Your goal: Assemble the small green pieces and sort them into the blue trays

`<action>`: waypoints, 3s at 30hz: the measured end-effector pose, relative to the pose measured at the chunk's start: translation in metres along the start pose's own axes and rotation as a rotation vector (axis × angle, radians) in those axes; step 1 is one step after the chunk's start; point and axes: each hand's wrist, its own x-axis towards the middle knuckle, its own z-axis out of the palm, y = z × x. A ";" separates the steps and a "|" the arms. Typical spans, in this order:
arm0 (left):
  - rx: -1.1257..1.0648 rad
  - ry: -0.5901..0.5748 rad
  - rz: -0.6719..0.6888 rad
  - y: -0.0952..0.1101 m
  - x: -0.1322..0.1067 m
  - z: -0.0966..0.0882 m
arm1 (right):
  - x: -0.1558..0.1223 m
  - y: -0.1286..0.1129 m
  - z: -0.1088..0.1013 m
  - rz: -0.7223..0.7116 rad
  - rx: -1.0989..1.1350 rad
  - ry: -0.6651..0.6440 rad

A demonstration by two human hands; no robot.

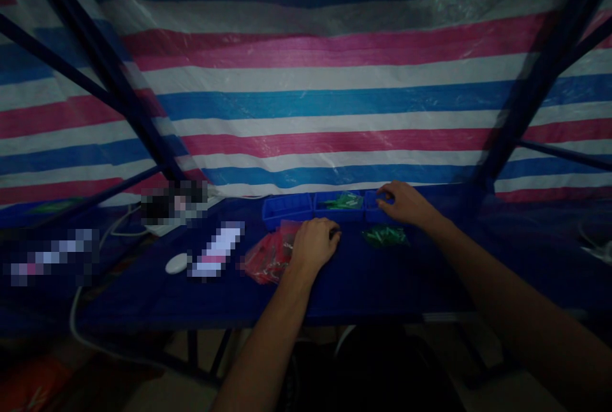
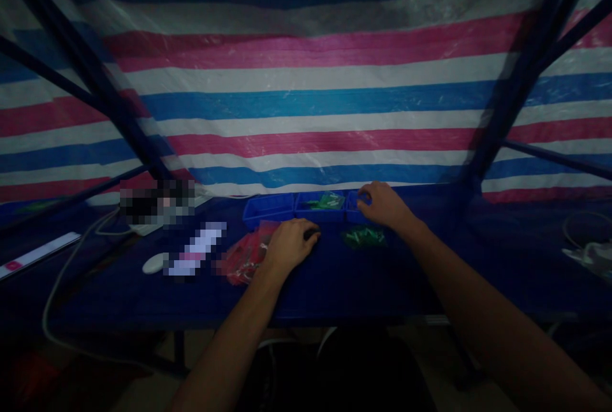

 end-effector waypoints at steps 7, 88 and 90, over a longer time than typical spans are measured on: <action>-0.027 0.020 -0.026 0.005 0.000 -0.005 | -0.002 -0.018 0.008 -0.044 0.042 0.111; -0.476 0.303 0.046 0.023 0.005 -0.017 | -0.014 -0.075 0.034 0.274 1.210 -0.055; -0.456 0.299 0.050 0.024 0.005 -0.017 | -0.016 -0.076 0.036 0.259 1.204 -0.067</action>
